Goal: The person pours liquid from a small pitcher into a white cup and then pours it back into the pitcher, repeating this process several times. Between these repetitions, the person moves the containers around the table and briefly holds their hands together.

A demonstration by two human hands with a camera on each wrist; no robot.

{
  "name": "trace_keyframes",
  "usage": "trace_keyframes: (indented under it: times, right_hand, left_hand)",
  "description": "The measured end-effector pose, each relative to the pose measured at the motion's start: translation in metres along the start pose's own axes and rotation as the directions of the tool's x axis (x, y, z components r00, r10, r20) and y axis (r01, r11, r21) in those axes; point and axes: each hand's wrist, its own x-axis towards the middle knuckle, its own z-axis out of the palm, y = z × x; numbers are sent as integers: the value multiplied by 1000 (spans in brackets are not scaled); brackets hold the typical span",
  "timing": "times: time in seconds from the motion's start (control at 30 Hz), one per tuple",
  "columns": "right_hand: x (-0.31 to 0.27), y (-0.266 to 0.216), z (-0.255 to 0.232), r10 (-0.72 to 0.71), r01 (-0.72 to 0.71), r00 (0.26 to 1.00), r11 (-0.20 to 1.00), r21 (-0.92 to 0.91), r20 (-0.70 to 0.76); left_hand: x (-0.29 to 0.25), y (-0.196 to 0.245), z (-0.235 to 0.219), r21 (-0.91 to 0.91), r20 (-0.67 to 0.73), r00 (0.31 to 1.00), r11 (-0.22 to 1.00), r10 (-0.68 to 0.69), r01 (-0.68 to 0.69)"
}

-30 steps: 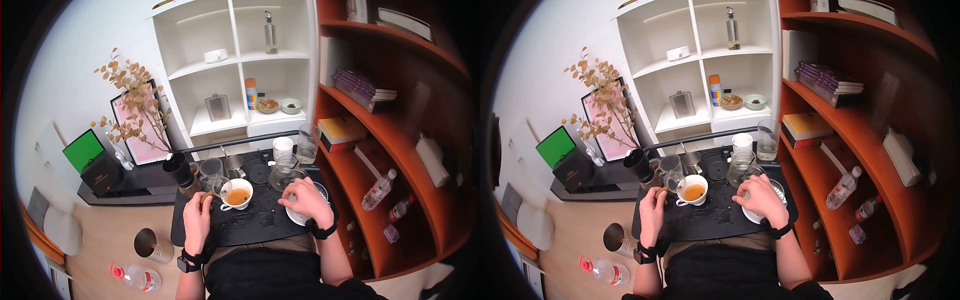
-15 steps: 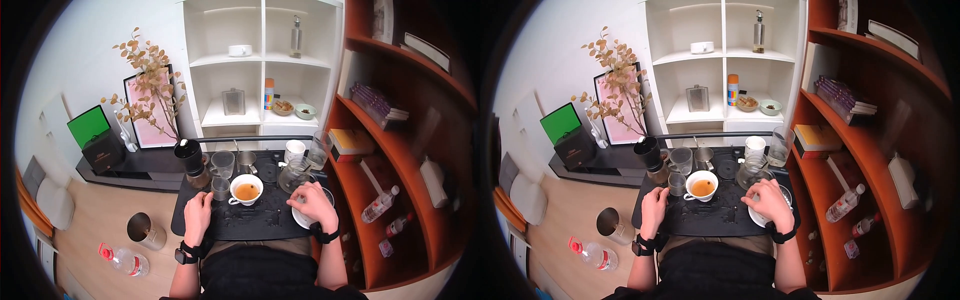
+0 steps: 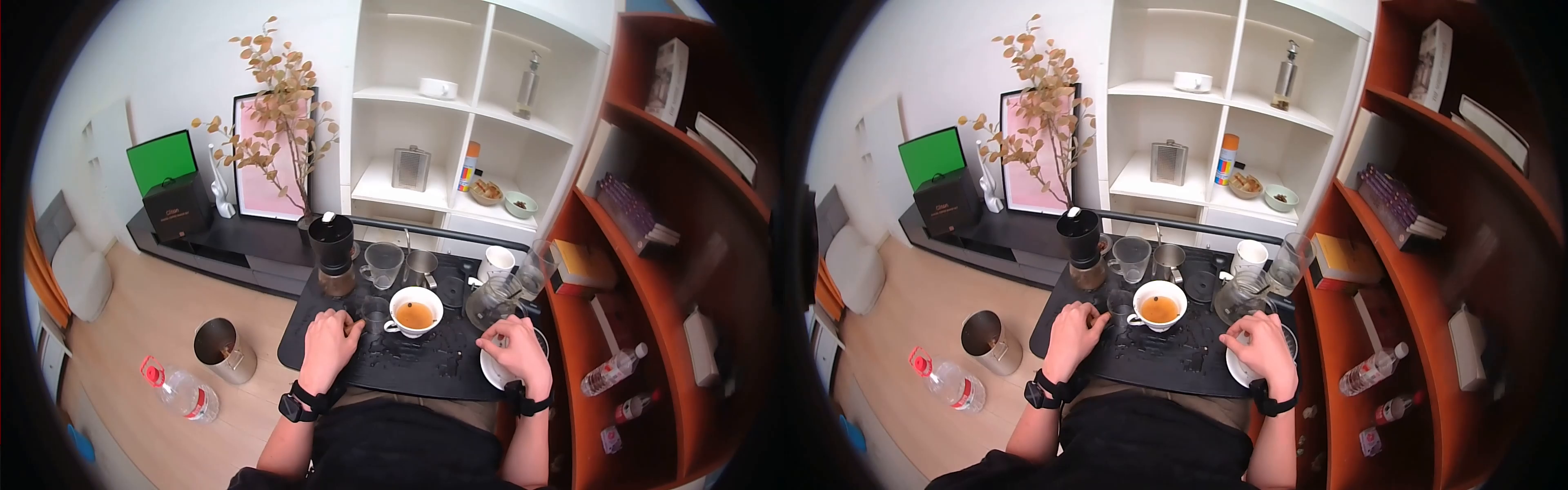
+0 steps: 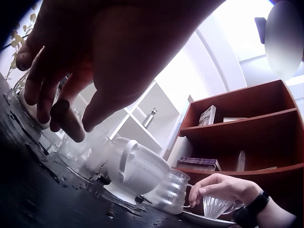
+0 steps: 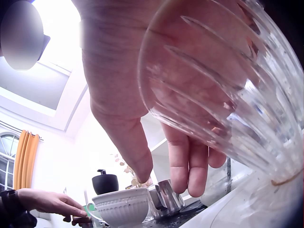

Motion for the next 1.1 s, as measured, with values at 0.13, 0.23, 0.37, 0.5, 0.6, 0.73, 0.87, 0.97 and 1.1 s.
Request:
trace_keyframes:
  times: [0.13, 0.23, 0.37, 0.5, 0.6, 0.73, 0.87, 0.97, 1.1]
  right_hand:
    - [0, -1, 2, 29, -30, 999, 999, -21, -16]
    - [1, 1, 2, 0, 0, 1000, 1000, -14, -5]
    - [1, -4, 0, -11, 11, 1000, 1000, -16, 4]
    - [0, -3, 0, -2, 2, 1000, 1000, -10, -10]
    - [2, -7, -1, -20, 20, 1000, 1000, -7, 9]
    - [1, -5, 0, 7, -7, 1000, 1000, -16, -15]
    - [2, -6, -1, -28, 27, 1000, 1000, -6, -14]
    - [1, -7, -1, -19, 19, 1000, 1000, -3, -24]
    - [1, -6, -1, -9, 9, 1000, 1000, -5, -28]
  left_hand:
    - [6, 14, -10, -6, -58, 990, 992, 125, -126]
    - [9, 34, -13, -109, -108, 958, 954, 267, -278]
    - [14, 44, -3, -181, -34, 930, 913, 366, -366]
    - [21, 53, 22, -144, 6, 904, 895, 427, -421]
    - [26, 57, 38, -114, 59, 916, 914, 398, -390]
    - [32, 58, 49, -93, 97, 930, 933, 356, -347]
    - [34, 59, 51, -80, 102, 926, 931, 363, -356]
    - [37, 61, 50, -75, 117, 938, 944, 327, -320]
    - [36, 69, 44, -122, 124, 940, 945, 317, -303]
